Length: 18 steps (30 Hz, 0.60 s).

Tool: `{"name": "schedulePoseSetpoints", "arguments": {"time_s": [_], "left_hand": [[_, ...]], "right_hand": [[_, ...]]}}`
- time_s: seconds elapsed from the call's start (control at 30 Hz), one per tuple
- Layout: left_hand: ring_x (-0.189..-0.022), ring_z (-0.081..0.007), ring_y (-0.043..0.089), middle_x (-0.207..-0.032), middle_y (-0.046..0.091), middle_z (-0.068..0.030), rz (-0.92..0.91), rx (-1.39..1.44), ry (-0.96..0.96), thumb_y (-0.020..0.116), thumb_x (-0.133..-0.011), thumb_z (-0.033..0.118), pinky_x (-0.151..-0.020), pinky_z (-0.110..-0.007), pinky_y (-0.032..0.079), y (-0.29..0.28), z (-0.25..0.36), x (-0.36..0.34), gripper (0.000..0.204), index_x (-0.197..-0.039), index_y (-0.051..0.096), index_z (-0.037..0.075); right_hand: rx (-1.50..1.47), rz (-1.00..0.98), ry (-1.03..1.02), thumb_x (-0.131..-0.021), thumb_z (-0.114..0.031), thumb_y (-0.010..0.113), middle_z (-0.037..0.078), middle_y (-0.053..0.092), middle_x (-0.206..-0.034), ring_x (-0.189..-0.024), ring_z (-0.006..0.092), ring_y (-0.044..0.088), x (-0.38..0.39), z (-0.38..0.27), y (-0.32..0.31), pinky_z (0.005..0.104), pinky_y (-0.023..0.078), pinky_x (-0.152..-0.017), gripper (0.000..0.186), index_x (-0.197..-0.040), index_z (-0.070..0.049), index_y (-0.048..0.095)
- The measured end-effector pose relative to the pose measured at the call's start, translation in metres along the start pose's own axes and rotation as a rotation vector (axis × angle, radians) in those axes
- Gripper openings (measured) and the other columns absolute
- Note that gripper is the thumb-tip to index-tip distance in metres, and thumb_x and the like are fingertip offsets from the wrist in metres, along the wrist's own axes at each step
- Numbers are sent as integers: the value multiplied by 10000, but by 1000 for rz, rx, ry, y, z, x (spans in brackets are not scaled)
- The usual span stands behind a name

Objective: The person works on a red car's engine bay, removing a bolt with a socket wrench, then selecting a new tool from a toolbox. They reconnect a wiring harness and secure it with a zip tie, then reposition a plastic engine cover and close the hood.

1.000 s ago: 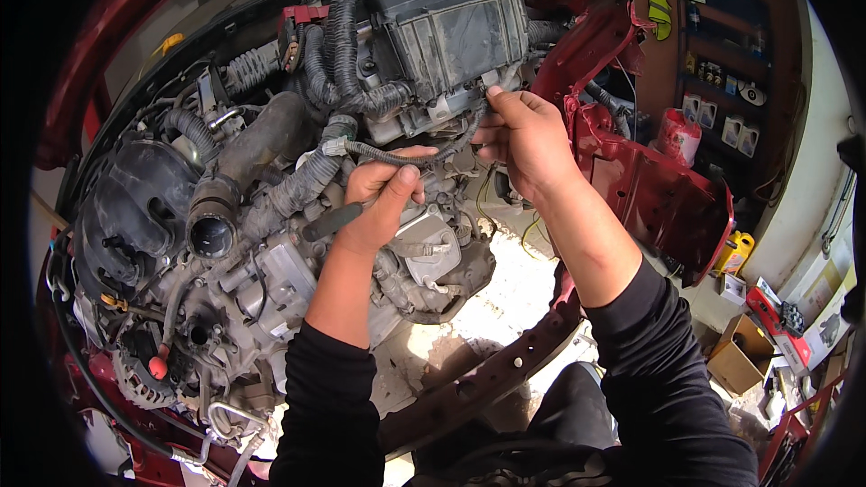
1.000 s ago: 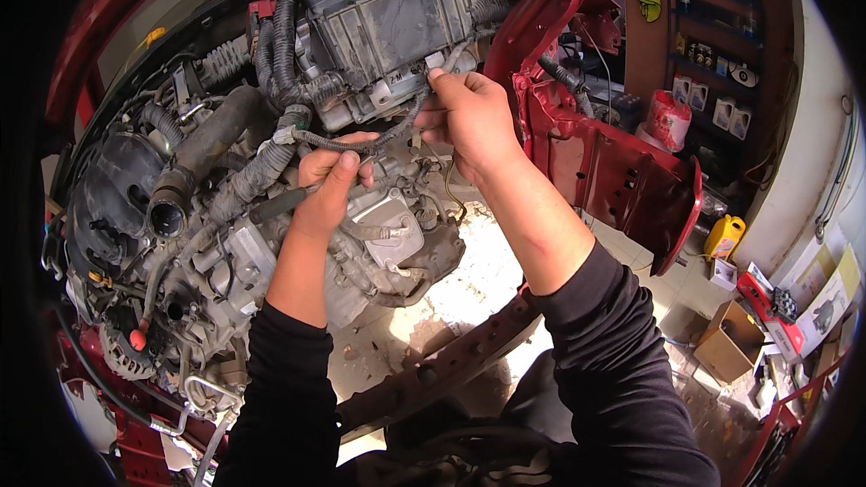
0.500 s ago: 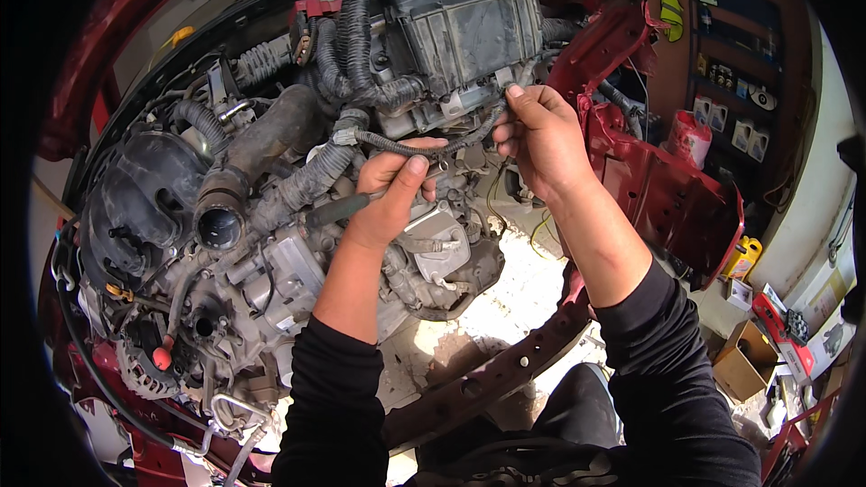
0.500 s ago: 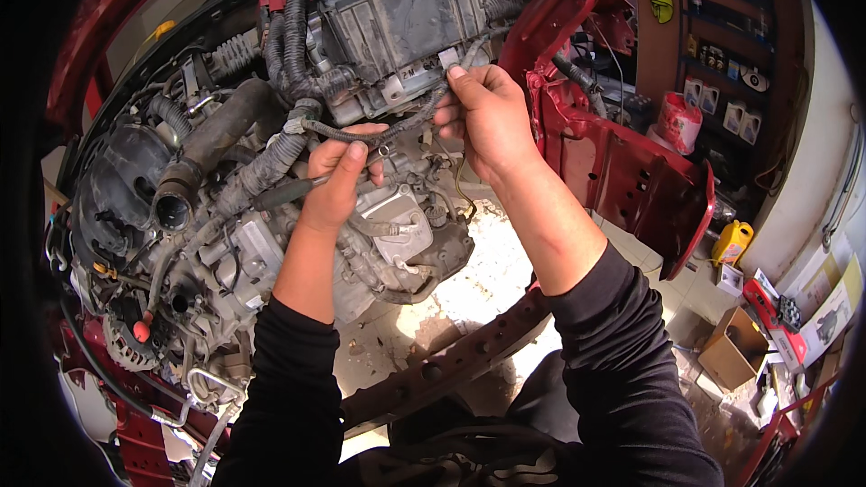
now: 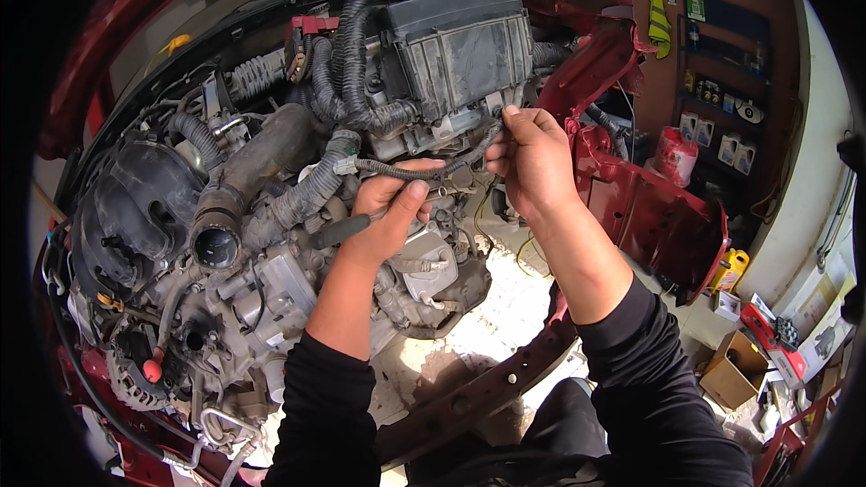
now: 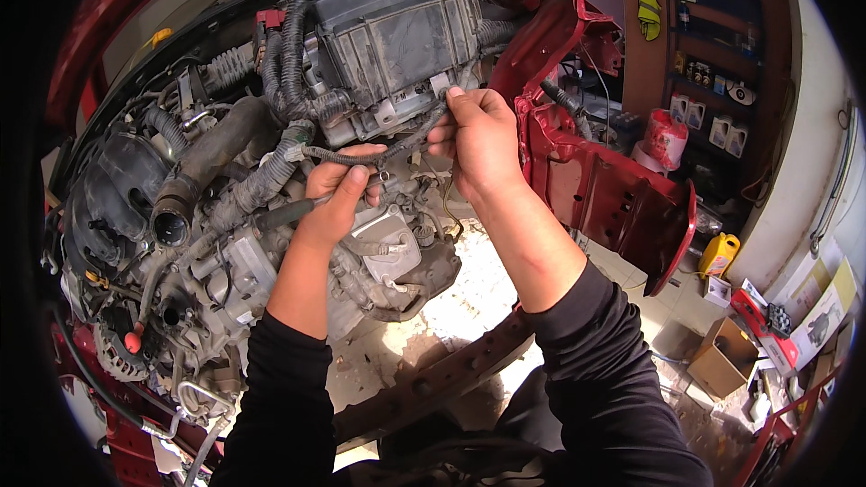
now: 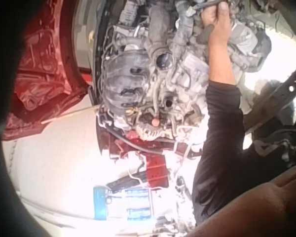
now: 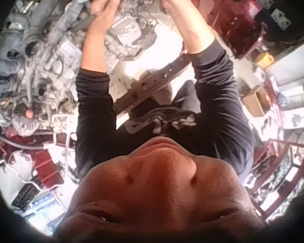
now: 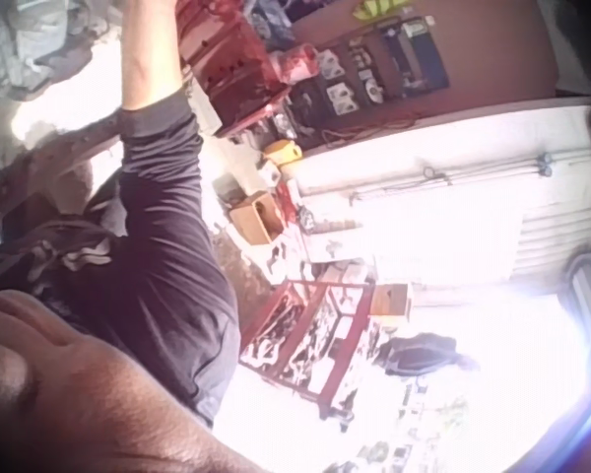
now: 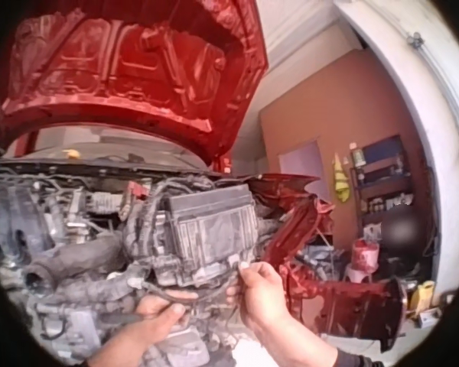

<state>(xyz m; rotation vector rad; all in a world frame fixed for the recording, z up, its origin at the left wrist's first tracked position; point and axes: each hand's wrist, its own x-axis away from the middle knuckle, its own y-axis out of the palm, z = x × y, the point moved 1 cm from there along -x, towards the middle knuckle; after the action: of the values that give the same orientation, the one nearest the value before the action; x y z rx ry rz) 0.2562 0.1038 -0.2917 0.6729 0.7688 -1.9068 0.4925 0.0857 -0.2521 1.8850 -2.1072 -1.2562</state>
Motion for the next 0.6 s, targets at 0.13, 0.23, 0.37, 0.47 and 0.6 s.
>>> {"name": "schedulePoseSetpoints", "arguments": {"time_s": [0.13, 0.23, 0.37, 0.47, 0.6], "left_hand": [[-793, -55, 620, -910, 671, 25, -28, 2, 52, 636, -1171, 260, -728, -238, 546, 1, -2, -2, 363, -1448, 724, 42], [-773, -56, 594, -880, 610, 43, -56, 23, 90, 626, -1172, 195, -705, -248, 533, 1, -1, -3, 370, -1504, 669, 37], [-765, -81, 629, -887, 660, -13, -60, -42, 85, 648, -1173, 336, -692, -258, 536, 1, 1, -2, 472, -1498, 651, -7], [-766, -79, 627, -888, 662, -4, -37, -63, 35, 657, -1167, 299, -692, -255, 533, 2, 2, -2, 434, -1485, 665, 3], [-783, -70, 625, -914, 694, 1, -5, -52, -19, 657, -1154, 232, -706, -260, 537, 2, 2, -1, 356, -1451, 704, 40]], "right_hand": [[53, 32, -11, -1139, -217, 671, 50, 652, -840, -600, 133, 632, -6, -2, 3, 296, 560, -512, 215, -1054, -55, 557], [95, 68, -20, -1137, -216, 672, 47, 652, -824, -602, 126, 618, -10, -3, 5, 298, 554, -505, 219, -1047, -50, 561], [114, 12, -3, -1135, -253, 693, 48, 657, -807, -611, 130, 625, -12, -6, 5, 298, 546, -497, 257, -1051, -44, 569], [110, 0, 10, -1135, -293, 706, 55, 670, -821, -624, 138, 649, -11, -8, 4, 300, 549, -500, 294, -1058, -42, 573], [140, -24, 45, -1138, -367, 705, 68, 715, -855, -654, 167, 684, -4, -3, -2, 305, 563, -552, 321, -1108, -71, 585]]}}
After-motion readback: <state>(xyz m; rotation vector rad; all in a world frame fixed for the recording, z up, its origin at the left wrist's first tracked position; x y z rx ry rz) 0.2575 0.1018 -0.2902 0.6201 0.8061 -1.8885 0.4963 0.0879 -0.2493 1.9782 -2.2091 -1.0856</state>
